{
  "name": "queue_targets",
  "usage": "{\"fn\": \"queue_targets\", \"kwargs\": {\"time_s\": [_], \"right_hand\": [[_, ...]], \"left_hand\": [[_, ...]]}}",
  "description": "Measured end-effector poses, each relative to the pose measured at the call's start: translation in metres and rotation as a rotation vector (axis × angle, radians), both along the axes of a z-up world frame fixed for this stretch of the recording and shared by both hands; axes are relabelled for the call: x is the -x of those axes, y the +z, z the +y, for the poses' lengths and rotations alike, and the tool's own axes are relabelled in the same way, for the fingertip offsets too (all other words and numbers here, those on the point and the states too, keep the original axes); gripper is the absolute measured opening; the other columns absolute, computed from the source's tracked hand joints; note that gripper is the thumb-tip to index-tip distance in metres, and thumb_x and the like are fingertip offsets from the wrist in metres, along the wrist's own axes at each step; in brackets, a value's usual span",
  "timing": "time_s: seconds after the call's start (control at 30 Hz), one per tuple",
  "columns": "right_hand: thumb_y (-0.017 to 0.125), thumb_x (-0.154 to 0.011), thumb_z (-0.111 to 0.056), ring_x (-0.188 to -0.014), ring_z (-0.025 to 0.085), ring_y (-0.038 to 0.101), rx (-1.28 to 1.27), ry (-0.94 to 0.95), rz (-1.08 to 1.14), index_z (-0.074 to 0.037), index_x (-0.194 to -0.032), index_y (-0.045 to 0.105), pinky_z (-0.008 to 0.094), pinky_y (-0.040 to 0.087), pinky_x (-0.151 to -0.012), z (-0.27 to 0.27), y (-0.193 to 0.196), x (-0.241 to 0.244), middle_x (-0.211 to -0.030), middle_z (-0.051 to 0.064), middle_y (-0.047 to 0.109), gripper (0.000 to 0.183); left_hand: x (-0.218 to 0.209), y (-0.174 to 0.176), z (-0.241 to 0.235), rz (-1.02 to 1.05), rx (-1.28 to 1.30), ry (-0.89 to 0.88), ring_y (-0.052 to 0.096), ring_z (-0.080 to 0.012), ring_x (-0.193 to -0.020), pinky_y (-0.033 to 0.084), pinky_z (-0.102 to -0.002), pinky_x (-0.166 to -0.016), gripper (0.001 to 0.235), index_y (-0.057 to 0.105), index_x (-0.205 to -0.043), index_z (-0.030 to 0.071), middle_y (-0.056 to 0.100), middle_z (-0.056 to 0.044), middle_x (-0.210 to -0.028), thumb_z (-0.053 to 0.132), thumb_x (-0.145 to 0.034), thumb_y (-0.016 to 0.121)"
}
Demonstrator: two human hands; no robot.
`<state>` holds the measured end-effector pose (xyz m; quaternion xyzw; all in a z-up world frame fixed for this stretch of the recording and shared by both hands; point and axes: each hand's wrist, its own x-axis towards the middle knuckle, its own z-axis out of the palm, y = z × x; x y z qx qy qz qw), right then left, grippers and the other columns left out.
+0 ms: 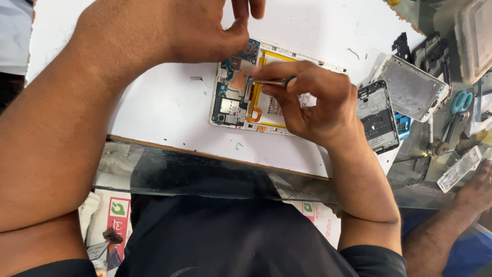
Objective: The person uses a screwdriver to remove screws from the internal frame of a disassembled mobile phone. They carefully lift and disconnect ribbon cables and small components from the motherboard area while working on a white surface.
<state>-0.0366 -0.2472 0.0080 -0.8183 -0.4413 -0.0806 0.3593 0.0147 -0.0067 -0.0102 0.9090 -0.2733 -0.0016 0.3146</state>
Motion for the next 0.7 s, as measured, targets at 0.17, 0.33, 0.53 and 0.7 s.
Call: {"fn": "queue_targets", "kwargs": {"time_s": [0.17,0.33,0.53,0.7], "right_hand": [[0.078,-0.098,0.011,-0.099,0.028,0.079,-0.037,-0.042,-0.022,-0.005,-0.109,0.038,0.034,0.069,-0.079,0.003,-0.01,0.004,-0.101,0.017,0.073,0.045],[0.089,-0.082,-0.003,-0.082,0.026,0.076,0.007,-0.069,-0.101,-0.003,-0.097,0.038,0.033,0.062,-0.063,0.006,-0.003,0.007,-0.09,0.017,0.073,0.053],[0.086,-0.103,0.001,-0.095,0.022,0.081,-0.046,-0.046,-0.094,-0.007,-0.11,0.042,0.027,0.069,-0.072,0.016,-0.007,0.01,-0.104,0.013,0.075,0.045],[0.086,-0.087,-0.004,-0.088,0.027,0.077,-0.006,-0.051,-0.145,-0.002,-0.106,0.04,0.033,0.062,-0.067,0.013,0.002,0.011,-0.095,0.017,0.073,0.05]], "left_hand": [[0.007,0.018,-0.004,0.209,-0.204,-0.123,0.07,-0.0216,-0.062,0.056,-0.039,-0.055,0.024,0.08,-0.107,0.02,0.077,-0.006,-0.084,0.032,-0.086,0.08],[0.009,0.025,-0.003,0.225,-0.164,-0.279,0.072,-0.0216,-0.067,0.057,-0.038,-0.061,0.027,0.081,-0.109,0.018,0.078,-0.004,-0.087,0.032,-0.085,0.079],[0.008,0.007,-0.006,0.254,-0.144,-0.183,0.073,-0.0226,-0.071,0.058,-0.038,-0.063,0.03,0.078,-0.112,0.015,0.077,-0.008,-0.09,0.03,-0.086,0.079],[0.013,0.014,-0.005,0.201,-0.216,-0.117,0.072,-0.0227,-0.071,0.058,-0.04,-0.064,0.03,0.078,-0.112,0.016,0.078,-0.008,-0.09,0.032,-0.086,0.08]]}}
